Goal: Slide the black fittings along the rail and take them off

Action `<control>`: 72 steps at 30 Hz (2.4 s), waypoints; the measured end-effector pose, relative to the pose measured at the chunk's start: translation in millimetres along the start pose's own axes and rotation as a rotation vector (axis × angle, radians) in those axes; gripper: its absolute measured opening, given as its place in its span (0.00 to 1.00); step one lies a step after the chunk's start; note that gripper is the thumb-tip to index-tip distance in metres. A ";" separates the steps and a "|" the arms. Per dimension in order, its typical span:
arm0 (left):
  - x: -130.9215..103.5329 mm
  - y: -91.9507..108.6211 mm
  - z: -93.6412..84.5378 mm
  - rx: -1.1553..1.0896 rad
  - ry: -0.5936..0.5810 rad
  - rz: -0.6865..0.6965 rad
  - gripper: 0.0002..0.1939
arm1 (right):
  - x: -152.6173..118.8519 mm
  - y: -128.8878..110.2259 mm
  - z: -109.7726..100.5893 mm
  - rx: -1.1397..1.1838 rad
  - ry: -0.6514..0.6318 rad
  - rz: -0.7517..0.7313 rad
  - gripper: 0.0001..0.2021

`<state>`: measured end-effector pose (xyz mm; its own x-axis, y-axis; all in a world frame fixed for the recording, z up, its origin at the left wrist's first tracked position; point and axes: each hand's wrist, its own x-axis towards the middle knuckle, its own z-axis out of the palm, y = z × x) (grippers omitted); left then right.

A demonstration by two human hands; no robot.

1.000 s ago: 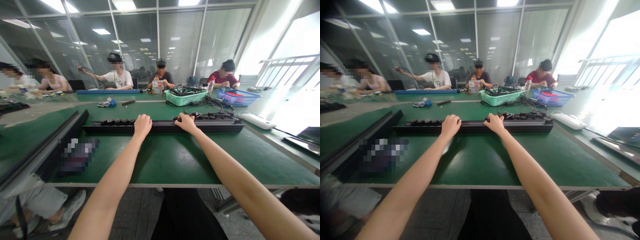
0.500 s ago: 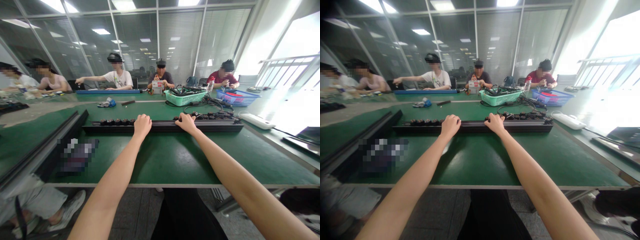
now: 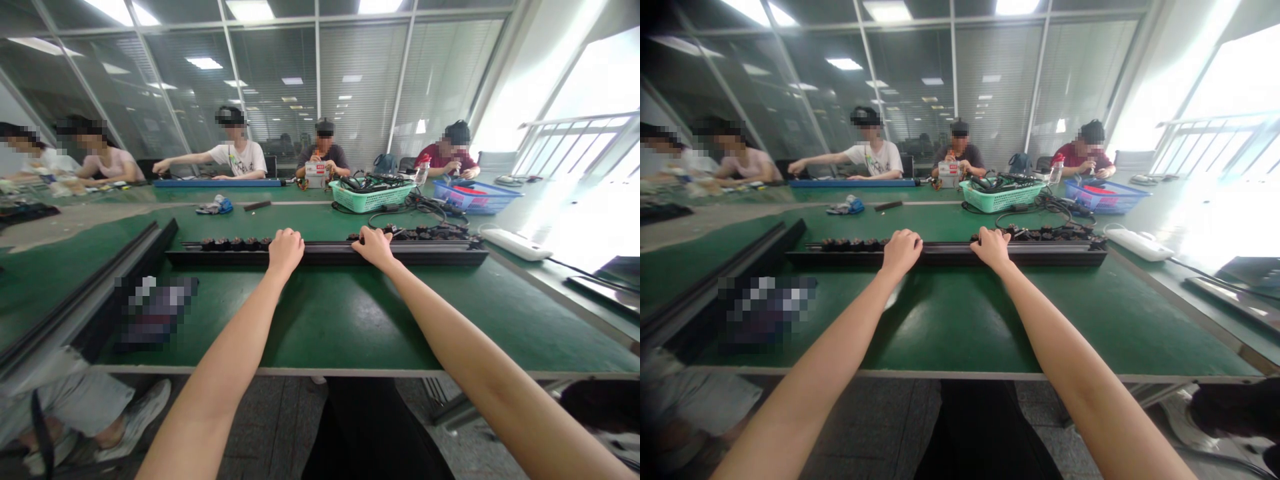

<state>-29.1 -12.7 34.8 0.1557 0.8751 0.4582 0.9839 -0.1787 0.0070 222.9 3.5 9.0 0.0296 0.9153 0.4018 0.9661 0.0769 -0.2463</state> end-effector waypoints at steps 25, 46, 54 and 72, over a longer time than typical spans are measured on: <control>-0.9 0.6 -1.4 0.000 0.002 0.001 0.17 | -0.9 -2.5 -8.4 -0.093 -0.024 0.017 0.11; -0.4 0.5 0.4 -0.005 0.006 0.000 0.18 | 1.4 4.3 -10.2 -0.114 -0.029 0.055 0.13; 0.0 0.7 -0.1 -0.005 0.004 0.005 0.18 | 0.9 4.6 -9.7 -0.109 -0.017 0.084 0.12; -0.7 0.5 -0.7 -0.004 -0.001 0.004 0.17 | -1.1 3.9 -12.8 -0.111 -0.028 0.120 0.15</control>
<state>-28.8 -13.7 35.1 0.1602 0.8750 0.4569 0.9829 -0.1842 0.0081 229.9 -2.3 18.9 0.1411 0.9261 0.3498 0.9784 -0.0766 -0.1920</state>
